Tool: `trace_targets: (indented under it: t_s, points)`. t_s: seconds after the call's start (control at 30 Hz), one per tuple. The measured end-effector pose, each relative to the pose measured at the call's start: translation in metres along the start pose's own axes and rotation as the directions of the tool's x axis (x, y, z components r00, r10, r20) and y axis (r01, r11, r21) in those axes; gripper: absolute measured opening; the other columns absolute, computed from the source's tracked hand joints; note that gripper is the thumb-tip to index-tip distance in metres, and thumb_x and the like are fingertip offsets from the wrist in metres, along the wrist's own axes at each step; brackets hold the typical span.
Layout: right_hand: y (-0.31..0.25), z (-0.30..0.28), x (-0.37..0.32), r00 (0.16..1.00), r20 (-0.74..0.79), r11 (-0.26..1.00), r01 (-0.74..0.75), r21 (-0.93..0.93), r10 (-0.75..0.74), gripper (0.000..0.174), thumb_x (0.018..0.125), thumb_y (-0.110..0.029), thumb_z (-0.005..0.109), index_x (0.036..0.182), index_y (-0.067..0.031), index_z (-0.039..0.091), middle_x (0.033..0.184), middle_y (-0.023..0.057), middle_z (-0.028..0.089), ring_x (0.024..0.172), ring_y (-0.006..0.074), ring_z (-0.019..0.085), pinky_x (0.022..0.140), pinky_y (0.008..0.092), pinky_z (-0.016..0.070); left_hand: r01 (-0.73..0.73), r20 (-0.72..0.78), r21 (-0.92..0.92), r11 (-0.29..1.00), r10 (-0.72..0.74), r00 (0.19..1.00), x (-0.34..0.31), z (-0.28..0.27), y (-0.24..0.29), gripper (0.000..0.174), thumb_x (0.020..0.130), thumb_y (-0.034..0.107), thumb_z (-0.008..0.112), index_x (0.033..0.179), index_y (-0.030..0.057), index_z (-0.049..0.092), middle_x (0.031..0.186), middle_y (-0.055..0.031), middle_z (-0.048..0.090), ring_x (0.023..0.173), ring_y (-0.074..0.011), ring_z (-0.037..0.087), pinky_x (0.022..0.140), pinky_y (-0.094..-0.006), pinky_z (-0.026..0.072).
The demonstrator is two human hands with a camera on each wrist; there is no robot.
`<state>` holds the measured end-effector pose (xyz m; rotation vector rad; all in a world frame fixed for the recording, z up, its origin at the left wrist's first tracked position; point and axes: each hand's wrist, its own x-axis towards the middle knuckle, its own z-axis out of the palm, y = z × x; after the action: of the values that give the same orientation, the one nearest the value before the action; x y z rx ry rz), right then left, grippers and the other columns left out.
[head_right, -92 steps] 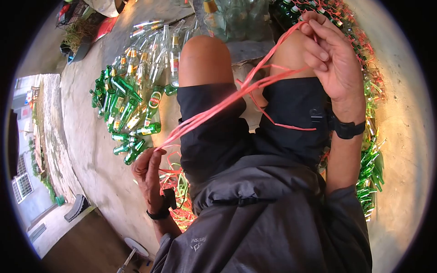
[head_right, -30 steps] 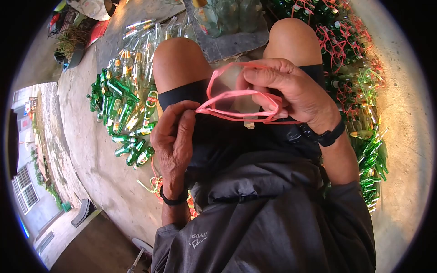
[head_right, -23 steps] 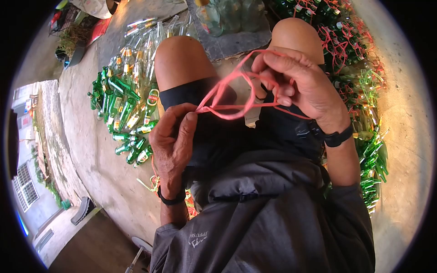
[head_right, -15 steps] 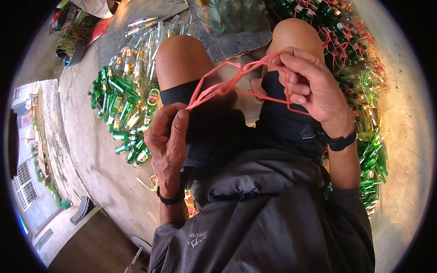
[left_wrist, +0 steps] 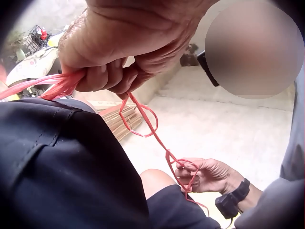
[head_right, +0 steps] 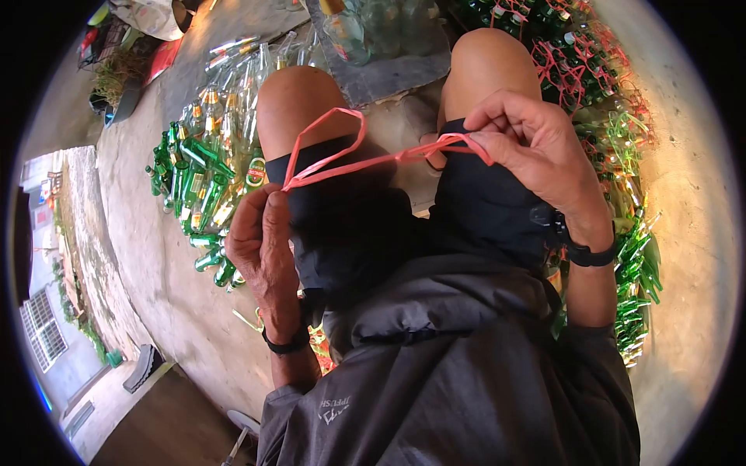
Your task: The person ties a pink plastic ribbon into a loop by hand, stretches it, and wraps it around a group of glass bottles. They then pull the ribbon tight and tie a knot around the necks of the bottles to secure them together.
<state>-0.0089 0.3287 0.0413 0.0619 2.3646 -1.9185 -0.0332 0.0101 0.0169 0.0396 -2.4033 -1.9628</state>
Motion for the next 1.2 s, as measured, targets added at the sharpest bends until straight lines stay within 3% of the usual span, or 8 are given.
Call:
trace_targets:
  t_s: [0.3,0.37,0.67,0.83,0.97,1.07,1.13,1.2]
  points:
    - [0.007,0.008,-0.002,0.995,0.024,0.994,-0.098,0.047,0.096,0.018,0.101,-0.012,0.063,0.112,0.0015,0.066,0.091,0.0002,0.066,0.078,0.0038,0.060,0.070,0.0185,0.0478,-0.039,-0.085,0.067,0.997,0.044,0.995,0.003,-0.008,-0.009,0.020,0.101,0.019,0.067,0.106,0.0009,0.072,0.080,0.0048,0.062,0.066,-0.0012,0.045,0.057,-0.0187,0.0328]
    - [0.010,0.010,-0.002,0.994,0.067,0.942,-0.106,0.319,0.089,0.022,0.103,-0.015,0.060,0.116,0.0021,0.065,0.090,-0.0003,0.065,0.075,0.0050,0.059,0.069,0.0193,0.0477,-0.052,-0.087,0.053,0.997,0.056,0.995,0.004,-0.008,-0.011,0.020,0.101,0.019,0.066,0.106,0.0010,0.072,0.081,0.0048,0.062,0.066,-0.0011,0.044,0.057,-0.0188,0.0326]
    - [0.014,0.011,0.000,0.996,-0.005,0.806,-0.067,0.588,0.087,0.027,0.103,-0.019,0.057,0.123,0.0002,0.059,0.082,-0.0010,0.055,0.074,0.0099,0.054,0.081,0.0322,0.0523,-0.012,-0.064,0.056,0.998,0.015,0.998,-0.001,-0.020,-0.012,0.018,0.101,0.015,0.066,0.105,-0.0025,0.071,0.087,0.0014,0.066,0.074,-0.0033,0.054,0.063,-0.0184,0.0408]
    - [0.012,0.005,-0.002,0.996,0.043,0.734,-0.090,0.673,0.082,0.030,0.103,-0.021,0.059,0.123,0.0005,0.058,0.081,-0.0015,0.053,0.077,0.0094,0.053,0.083,0.0329,0.0509,-0.068,-0.052,0.347,0.935,0.091,0.994,-0.007,-0.032,-0.025,0.015,0.099,0.010,0.066,0.104,-0.0037,0.070,0.089,-0.0045,0.070,0.082,-0.0080,0.061,0.073,-0.0232,0.0496]
    - [0.008,0.008,-0.004,0.994,0.049,0.747,-0.108,0.656,0.101,0.029,0.102,-0.021,0.060,0.121,0.0012,0.058,0.081,-0.0017,0.052,0.077,0.0092,0.052,0.082,0.0314,0.0493,-0.130,-0.059,0.390,0.912,0.165,0.985,-0.003,-0.037,-0.033,0.003,0.093,0.001,0.066,0.096,-0.0011,0.067,0.077,-0.0008,0.060,0.068,-0.0060,0.050,0.064,-0.0201,0.0412]
    - [0.006,0.010,-0.003,0.992,0.051,0.757,-0.122,0.643,0.117,0.024,0.103,-0.015,0.056,0.119,0.0012,0.064,0.089,0.0006,0.060,0.081,0.0078,0.056,0.078,0.0243,0.0488,-0.103,0.003,0.384,0.918,0.110,0.994,0.001,-0.041,-0.037,0.010,0.092,-0.001,0.065,0.101,-0.0010,0.068,0.086,-0.0068,0.065,0.076,-0.0129,0.058,0.071,-0.0253,0.0474]
    - [0.005,0.012,-0.003,0.991,0.049,0.766,-0.125,0.630,0.122,0.024,0.103,-0.016,0.057,0.119,0.0009,0.064,0.088,0.0009,0.060,0.080,0.0076,0.057,0.077,0.0236,0.0484,-0.284,-0.021,0.573,0.769,0.360,0.933,0.011,-0.032,-0.027,0.019,0.091,-0.002,0.063,0.109,-0.0006,0.069,0.103,-0.0141,0.068,0.092,-0.0242,0.065,0.084,-0.0339,0.0509]
    - [0.003,0.015,-0.002,0.991,0.046,0.777,-0.126,0.616,0.125,0.024,0.103,-0.017,0.057,0.118,0.0006,0.064,0.087,0.0013,0.061,0.079,0.0075,0.057,0.075,0.0229,0.0480,-0.329,0.010,0.558,0.762,0.390,0.921,0.015,-0.020,0.000,0.024,0.091,-0.002,0.063,0.115,-0.0004,0.069,0.114,-0.0181,0.067,0.108,-0.0319,0.063,0.095,-0.0406,0.0491]
